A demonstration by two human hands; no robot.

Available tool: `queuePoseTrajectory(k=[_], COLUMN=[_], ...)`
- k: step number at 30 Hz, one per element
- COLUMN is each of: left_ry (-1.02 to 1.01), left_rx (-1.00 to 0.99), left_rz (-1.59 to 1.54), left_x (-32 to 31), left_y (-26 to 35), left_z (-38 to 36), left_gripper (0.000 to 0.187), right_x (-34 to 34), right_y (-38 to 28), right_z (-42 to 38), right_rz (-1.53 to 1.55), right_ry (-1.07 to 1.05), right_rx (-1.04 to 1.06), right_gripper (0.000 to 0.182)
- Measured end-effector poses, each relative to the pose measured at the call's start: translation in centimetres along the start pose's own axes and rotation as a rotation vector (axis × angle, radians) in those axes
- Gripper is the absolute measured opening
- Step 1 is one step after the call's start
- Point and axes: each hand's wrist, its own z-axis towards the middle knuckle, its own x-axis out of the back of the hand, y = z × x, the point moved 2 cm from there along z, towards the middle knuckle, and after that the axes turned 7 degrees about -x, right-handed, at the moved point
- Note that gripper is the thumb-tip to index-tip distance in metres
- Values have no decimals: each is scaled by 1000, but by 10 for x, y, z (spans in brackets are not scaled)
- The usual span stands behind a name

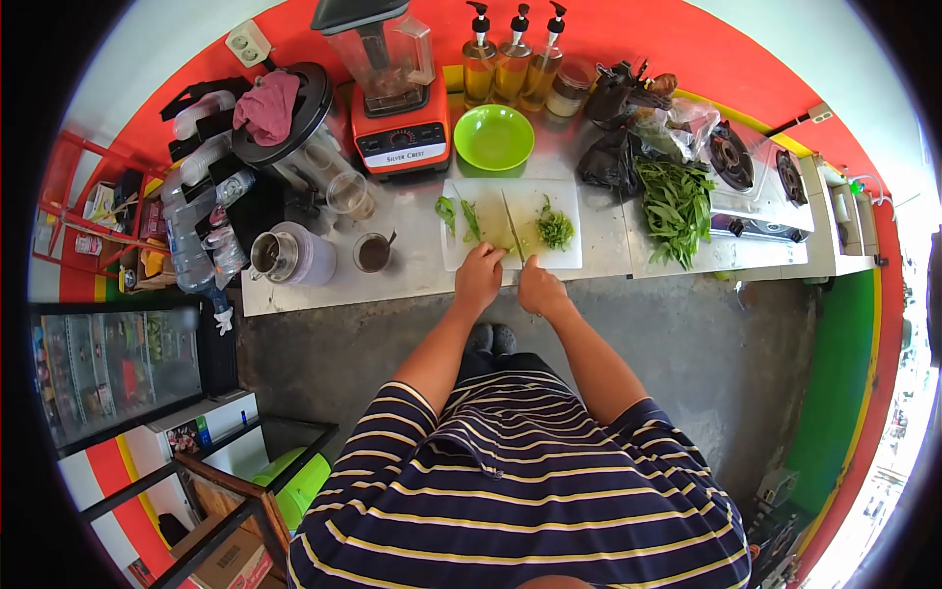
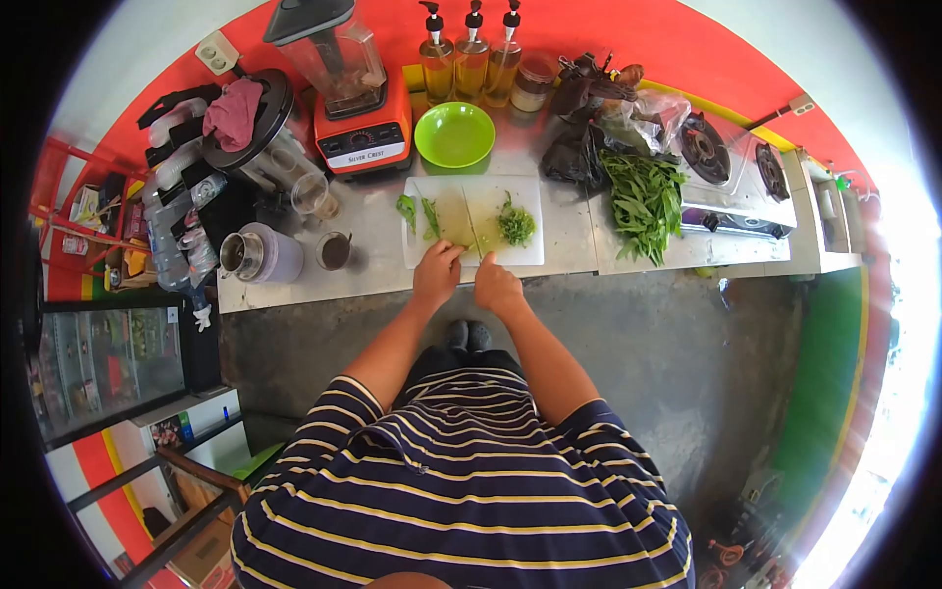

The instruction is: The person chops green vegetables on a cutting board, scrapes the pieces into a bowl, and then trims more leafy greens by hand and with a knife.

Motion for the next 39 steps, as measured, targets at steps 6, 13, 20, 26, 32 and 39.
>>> queuePoseTrajectory(k=[6, 13, 20, 26, 32, 39], left_ry=[10, 89, 94, 88, 82, 122], left_rx=[-209, -313, -291, -277, -295, -305], left_rz=[59, 64, 139, 105, 94, 104], left_x=[8, 14, 10, 9, 7, 6], left_y=[-11, -14, -13, -15, -17, -19], left_z=[11, 9, 6, 7, 5, 6], left_gripper=[20, 19, 19, 18, 17, 14], right_x=[-23, -19, -18, -20, -29, -20], right_y=[-7, -13, -8, -9, -10, -7], right_z=[-7, -8, 8, -12, -11, -6], right_rz=[5, 38, -10, -14, 29, -37], right_ry=[93, 98, 86, 95, 107, 68], right_rx=[-21, -23, -38, -39, -49, -12], right_gripper=[39, 34, 36, 35, 33, 34])
